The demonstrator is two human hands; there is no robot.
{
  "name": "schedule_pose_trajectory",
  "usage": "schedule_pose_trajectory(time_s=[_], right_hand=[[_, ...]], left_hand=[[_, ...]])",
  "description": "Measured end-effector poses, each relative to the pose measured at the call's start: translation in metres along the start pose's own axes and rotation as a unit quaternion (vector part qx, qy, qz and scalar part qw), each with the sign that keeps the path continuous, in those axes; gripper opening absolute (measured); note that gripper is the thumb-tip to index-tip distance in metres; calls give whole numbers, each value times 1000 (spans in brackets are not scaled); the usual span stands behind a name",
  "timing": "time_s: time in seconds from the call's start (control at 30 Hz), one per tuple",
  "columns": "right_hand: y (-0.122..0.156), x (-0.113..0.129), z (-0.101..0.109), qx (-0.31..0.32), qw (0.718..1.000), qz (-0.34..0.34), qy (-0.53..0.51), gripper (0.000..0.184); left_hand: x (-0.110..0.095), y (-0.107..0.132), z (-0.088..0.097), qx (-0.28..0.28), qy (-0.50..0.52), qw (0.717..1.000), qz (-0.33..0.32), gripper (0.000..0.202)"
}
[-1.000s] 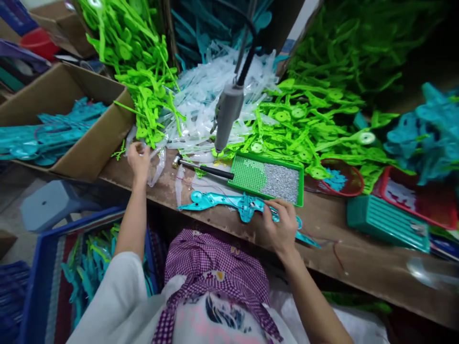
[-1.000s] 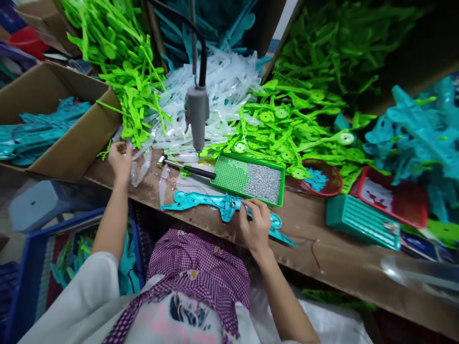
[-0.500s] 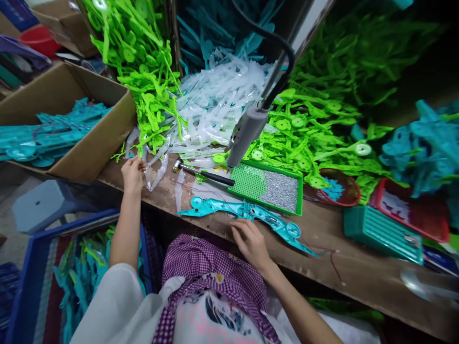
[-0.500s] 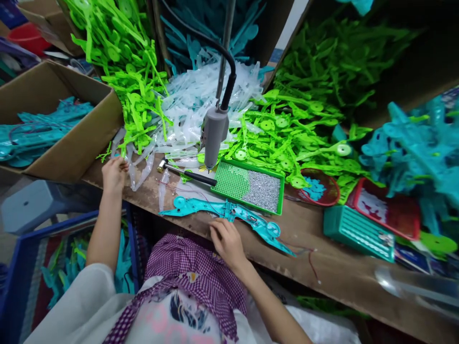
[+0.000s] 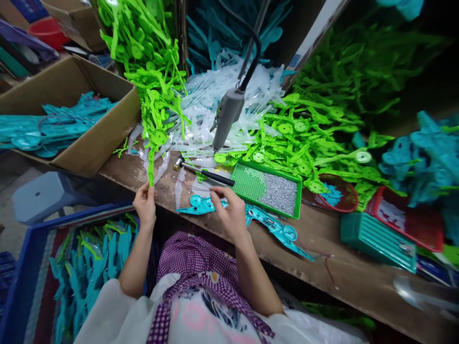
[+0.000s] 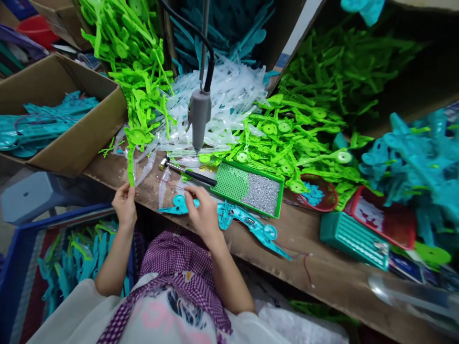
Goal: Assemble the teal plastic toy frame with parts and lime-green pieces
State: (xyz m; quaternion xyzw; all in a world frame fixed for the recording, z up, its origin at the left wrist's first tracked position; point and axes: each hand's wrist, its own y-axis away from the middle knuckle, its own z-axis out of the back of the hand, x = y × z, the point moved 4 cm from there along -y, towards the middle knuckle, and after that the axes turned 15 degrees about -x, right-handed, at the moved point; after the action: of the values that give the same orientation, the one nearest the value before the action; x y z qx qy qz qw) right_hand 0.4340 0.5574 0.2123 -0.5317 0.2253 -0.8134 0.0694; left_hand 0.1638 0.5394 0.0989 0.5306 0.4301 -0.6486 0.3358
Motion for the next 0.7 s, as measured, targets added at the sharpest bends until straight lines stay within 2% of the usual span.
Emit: schedule_pose_trajectory(time_s=[0.1,0.17,0.23,0.33,0.4,0.47,0.53,0.6,0.63,0.67,0.7], right_hand=[[-27,14,-7,-35,998,-25,-41,23],[-32,11,-8,-37,998,-24,-55,26],[-26,-1,-6,-31,998,-28,-40,35],[-10,-24,-5,19,999,-10,32,53],[-6,-37,-10,53,996,14,73,48],[-12,-51,-16,41,996,11,80,37],[-28,-65,-20,-13,997,-17,73,34],[-49,-78,-24,-77,993,-33,78,33],[-59,-82,-26,-102,990,-31,90,31],[-68,-84,-29,-117,987,-22,108,30],[-76,-85,-32,-125,983,-8,131,29]], left_hand=[[-3,13,1,17,-14,1000,-11,37],[-5,21,5,51,-31,998,-26,35],[-8,30,11,127,-47,989,-51,31],[-14,39,17,262,-59,960,-85,22],[-22,35,15,300,-58,947,-102,21],[-34,17,5,286,-62,947,-134,24],[-49,-15,-14,228,-81,951,-191,34],[-65,-56,-40,129,-110,950,-264,53],[-70,-75,-57,101,-123,947,-280,61],[-72,-92,-74,93,-137,946,-280,64],[-71,-105,-92,114,-156,944,-268,62]])
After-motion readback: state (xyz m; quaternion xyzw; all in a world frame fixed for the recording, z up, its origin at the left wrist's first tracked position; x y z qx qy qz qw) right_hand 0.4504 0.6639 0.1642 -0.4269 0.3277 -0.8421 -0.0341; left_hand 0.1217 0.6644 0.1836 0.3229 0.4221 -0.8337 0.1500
